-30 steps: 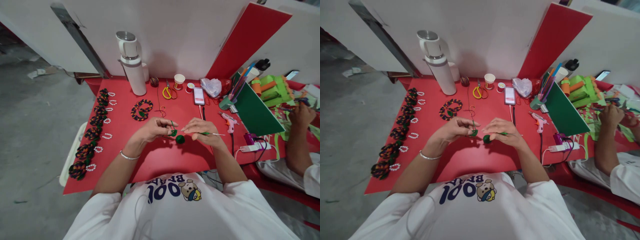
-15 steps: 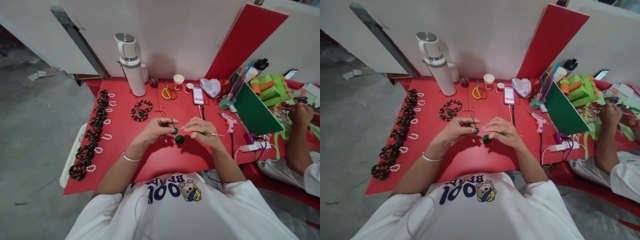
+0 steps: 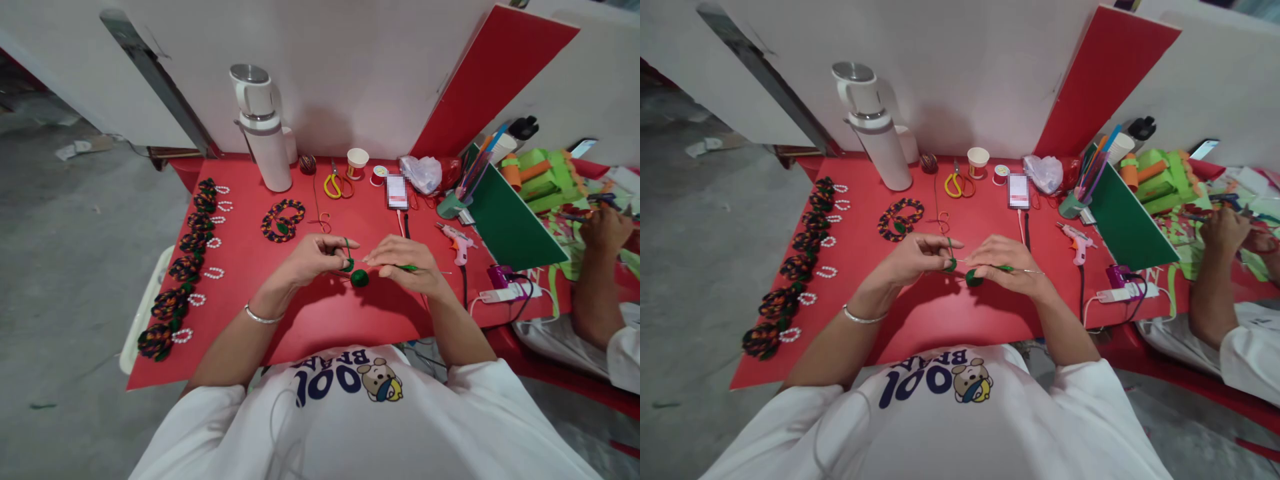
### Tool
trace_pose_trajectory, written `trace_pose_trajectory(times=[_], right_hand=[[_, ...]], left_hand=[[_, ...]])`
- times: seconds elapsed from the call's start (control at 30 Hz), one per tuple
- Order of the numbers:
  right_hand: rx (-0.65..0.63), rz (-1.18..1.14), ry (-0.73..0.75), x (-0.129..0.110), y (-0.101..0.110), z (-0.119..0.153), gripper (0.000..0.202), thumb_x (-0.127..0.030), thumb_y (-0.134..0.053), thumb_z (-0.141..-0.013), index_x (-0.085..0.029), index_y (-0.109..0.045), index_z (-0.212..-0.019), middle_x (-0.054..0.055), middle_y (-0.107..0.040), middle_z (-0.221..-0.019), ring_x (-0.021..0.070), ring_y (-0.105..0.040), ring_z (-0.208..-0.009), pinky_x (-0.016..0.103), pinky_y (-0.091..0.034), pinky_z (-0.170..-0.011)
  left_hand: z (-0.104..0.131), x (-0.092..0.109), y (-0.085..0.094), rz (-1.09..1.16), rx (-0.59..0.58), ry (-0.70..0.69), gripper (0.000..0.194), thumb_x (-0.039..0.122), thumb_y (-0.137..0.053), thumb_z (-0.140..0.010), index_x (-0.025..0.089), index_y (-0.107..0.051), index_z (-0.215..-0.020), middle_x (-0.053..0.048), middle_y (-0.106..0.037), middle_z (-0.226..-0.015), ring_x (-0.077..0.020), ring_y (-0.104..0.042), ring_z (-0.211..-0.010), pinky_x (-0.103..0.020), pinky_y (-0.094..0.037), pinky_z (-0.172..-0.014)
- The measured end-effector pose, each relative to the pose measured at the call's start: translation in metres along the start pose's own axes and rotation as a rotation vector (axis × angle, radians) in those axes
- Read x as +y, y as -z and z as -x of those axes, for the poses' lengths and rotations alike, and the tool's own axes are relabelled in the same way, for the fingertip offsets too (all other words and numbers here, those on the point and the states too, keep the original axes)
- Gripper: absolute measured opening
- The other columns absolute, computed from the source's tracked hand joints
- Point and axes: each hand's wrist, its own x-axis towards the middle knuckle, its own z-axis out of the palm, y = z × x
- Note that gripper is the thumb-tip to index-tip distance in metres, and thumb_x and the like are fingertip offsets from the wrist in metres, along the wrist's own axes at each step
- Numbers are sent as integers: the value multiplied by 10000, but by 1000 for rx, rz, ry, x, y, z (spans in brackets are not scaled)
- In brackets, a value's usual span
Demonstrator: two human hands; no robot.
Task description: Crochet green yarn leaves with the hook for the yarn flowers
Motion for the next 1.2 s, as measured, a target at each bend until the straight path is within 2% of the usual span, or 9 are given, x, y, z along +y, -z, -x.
trace_pose_trajectory(times=[0.13,0.3,0.5,0.57,0.63,0.77,0.9,1.07,1.2], right_hand=[[99,-78,-95,0,-7,3,150,-328,-694,-954,-261,-806,-1027,65,-822,-937,209,-760,-879,395,-601,-817],[196,-215,-385,3,-16,10,257,-379,-588,-1017,-250,-810,-1016,60,-824,-942,185,-765,-868,347,-620,-795],[-26,-32,-64,0,-3,3,189,-330,-756,-914,-279,-800,-1091,53,-824,-1052,185,-742,-971,380,-580,-905],[-32,-37,-42,0,-1,2,195,-323,-743,-925,-284,-795,-1109,54,-825,-1050,180,-738,-965,377,-579,-894],[48,-104,-112,0,-4,4,172,-329,-708,-951,-276,-802,-1085,55,-826,-1006,182,-739,-935,373,-587,-867],[195,-314,-418,6,-15,12,246,-415,-640,-986,-243,-816,-996,62,-824,-957,189,-759,-895,358,-610,-837],[331,-524,-615,18,-37,17,352,-547,-685,-922,-218,-808,-924,64,-818,-869,179,-761,-798,326,-621,-791],[583,-662,-579,28,-77,18,430,-658,-735,-826,-231,-784,-841,31,-766,-742,134,-656,-609,266,-548,-593],[671,-396,-456,21,-87,18,390,-613,-663,-908,-248,-801,-924,50,-762,-861,161,-659,-710,313,-559,-657]], left_hand=[[0,0,-1,10,1,9,408,152,-805,-537,90,-800,-940,16,-632,-582,-64,-487,-493,-206,-317,-487],[1,-1,0,18,25,-31,393,137,-807,-539,100,-799,-930,21,-628,-595,-60,-480,-512,-198,-325,-489],[-2,-2,7,118,-49,81,386,196,-822,-547,101,-794,-920,30,-586,-550,-56,-427,-446,-198,-238,-419],[-3,-2,8,132,-59,88,371,191,-823,-538,108,-795,-898,27,-592,-555,-54,-424,-441,-198,-232,-415],[-4,-1,7,131,-47,74,358,184,-828,-533,111,-797,-882,28,-590,-561,-53,-426,-446,-197,-240,-419],[-3,-1,5,110,-19,46,352,181,-829,-547,106,-803,-890,32,-569,-552,-55,-423,-457,-198,-255,-431],[-4,-2,4,100,0,13,372,186,-839,-551,109,-811,-914,19,-605,-577,-51,-423,-454,-198,-264,-428],[-5,-5,-1,140,46,-53,509,225,-894,-546,110,-805,-1034,16,-631,-609,-59,-476,-478,-189,-317,-443],[-6,-10,-6,156,130,-125,554,225,-895,-556,120,-794,-1091,23,-642,-645,-75,-537,-527,-189,-383,-476]])
